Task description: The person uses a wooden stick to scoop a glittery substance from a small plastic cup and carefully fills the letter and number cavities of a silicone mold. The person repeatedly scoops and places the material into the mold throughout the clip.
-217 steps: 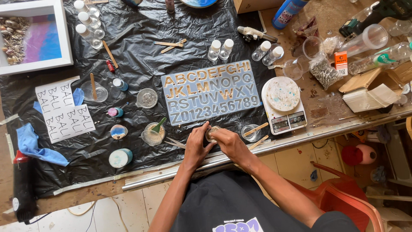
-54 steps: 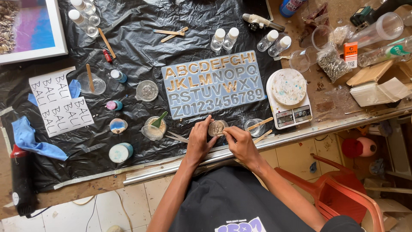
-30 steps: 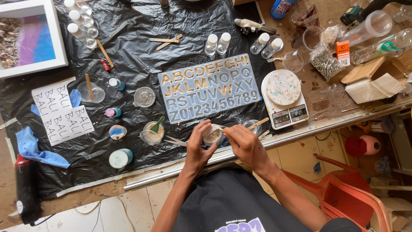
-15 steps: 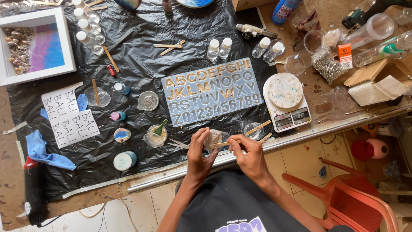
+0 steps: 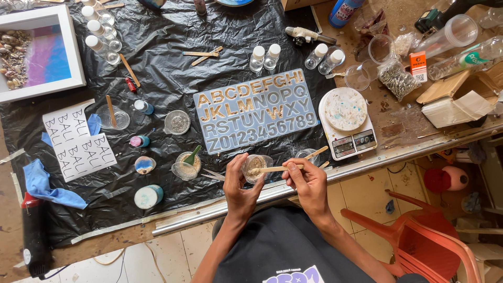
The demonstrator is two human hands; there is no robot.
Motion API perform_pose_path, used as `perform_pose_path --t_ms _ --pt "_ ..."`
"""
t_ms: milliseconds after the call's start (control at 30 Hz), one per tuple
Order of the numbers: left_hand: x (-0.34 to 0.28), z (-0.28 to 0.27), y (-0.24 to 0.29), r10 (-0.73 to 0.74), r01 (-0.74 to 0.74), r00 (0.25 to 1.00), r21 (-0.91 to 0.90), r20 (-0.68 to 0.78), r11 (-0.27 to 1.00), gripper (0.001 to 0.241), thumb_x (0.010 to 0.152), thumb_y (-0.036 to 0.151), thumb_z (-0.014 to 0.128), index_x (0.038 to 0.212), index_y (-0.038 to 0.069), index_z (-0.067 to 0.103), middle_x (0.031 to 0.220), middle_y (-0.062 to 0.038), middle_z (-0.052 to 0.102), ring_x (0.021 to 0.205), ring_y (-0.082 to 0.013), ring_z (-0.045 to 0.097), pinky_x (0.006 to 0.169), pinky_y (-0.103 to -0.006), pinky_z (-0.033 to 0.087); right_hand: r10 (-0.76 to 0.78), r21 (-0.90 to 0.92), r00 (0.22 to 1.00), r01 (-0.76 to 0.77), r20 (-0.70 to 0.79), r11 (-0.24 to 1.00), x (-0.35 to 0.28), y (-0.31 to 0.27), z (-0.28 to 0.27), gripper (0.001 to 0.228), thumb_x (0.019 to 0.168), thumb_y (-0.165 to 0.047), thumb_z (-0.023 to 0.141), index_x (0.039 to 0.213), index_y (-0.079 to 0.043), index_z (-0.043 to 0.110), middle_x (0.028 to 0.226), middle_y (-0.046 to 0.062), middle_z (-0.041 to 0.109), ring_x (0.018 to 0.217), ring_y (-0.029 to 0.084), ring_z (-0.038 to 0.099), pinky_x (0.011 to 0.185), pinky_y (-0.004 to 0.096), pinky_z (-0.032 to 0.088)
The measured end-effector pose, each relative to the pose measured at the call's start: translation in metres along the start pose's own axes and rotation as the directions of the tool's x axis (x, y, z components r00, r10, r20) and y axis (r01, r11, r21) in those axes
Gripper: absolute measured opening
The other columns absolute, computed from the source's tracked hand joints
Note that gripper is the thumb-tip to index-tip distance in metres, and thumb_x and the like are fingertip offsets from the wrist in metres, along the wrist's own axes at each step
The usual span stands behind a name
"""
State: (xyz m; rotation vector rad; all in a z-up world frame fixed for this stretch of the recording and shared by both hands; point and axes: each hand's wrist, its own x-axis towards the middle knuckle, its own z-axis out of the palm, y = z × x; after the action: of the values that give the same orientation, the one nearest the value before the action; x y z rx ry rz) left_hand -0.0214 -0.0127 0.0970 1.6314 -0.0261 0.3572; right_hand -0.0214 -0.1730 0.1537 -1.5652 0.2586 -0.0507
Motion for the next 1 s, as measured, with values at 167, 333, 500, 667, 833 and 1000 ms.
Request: perform_pose_path --t_ms 167,333,500,667,833,1000 --pt "0.0 0.002 0.004 0.008 -0.008 1.0 -0.013 -0.01 1.0 0.067 0.076 -0.003 0.087 0.135 -0.002 0.056 0.13 -0.019 0.058 0.115 -0.0397 0.068 0.09 -0.0428 0.064 -0.151 -0.091 0.988 0.151 0.002 0.984 -0.003 -0.028 -0.007 0.019 0.101 -0.01 0.062 0.095 0.001 0.076 0.063 0.012 0.068 0.055 0.01 0.06 0.047 0.021 0.049" --pt "0.003 0.003 0.015 0.027 -0.027 0.999 -0.008 -0.033 1.0 0.068 0.073 -0.001 0.089 0.134 -0.002 0.058 0.129 -0.019 0.06 0.115 -0.039 0.068 0.089 -0.0424 0.064 -0.379 -0.253 0.924 0.381 0.059 0.889 -0.012 -0.06 -0.011 0.016 0.098 -0.007 0.064 0.094 0.001 0.077 0.063 0.012 0.07 0.053 0.014 0.061 0.051 0.025 0.054" --pt "0.003 0.003 0.023 0.054 -0.055 0.998 0.11 0.011 0.992 0.062 0.079 0.002 0.084 0.135 0.006 0.057 0.131 -0.013 0.064 0.121 -0.0227 0.064 0.087 -0.0265 0.059 -0.588 -0.343 0.748 0.664 0.31 0.664 -0.023 -0.086 -0.013 0.012 0.101 -0.007 0.057 0.101 0.0 0.067 0.081 0.007 0.069 0.071 0.02 0.066 0.07 0.029 0.053" --pt "0.005 0.003 0.026 0.094 -0.097 0.995 0.088 0.03 0.991 0.066 0.081 0.003 0.085 0.138 0.003 0.052 0.132 -0.016 0.064 0.121 -0.0249 0.066 0.089 -0.0289 0.062 -0.628 -0.365 0.704 0.709 0.331 0.603 -0.024 -0.089 -0.015 0.011 0.1 -0.006 0.058 0.101 0.001 0.067 0.087 0.01 0.071 0.073 0.023 0.068 0.072 0.031 0.056" --pt "0.005 0.004 0.024 0.067 -0.071 0.996 0.065 0.058 0.995 0.064 0.082 0.004 0.084 0.138 0.003 0.052 0.134 -0.014 0.065 0.123 -0.024 0.066 0.092 -0.0291 0.062 -0.561 -0.386 0.687 0.725 0.463 0.57 -0.006 -0.075 -0.006 0.009 0.101 -0.007 0.059 0.101 -0.001 0.067 0.091 0.009 0.071 0.076 0.023 0.066 0.072 0.033 0.052" --pt "0.0 0.005 0.007 0.008 -0.011 0.997 0.043 0.071 0.999 0.063 0.076 0.0 0.087 0.133 0.0 0.059 0.127 -0.016 0.068 0.121 -0.0366 0.065 0.082 -0.0391 0.064 -0.547 -0.428 0.723 0.691 0.423 0.582 0.011 -0.044 0.003 0.011 0.098 -0.004 0.064 0.099 -0.006 0.074 0.074 0.008 0.067 0.063 0.03 0.067 0.061 0.038 0.057"
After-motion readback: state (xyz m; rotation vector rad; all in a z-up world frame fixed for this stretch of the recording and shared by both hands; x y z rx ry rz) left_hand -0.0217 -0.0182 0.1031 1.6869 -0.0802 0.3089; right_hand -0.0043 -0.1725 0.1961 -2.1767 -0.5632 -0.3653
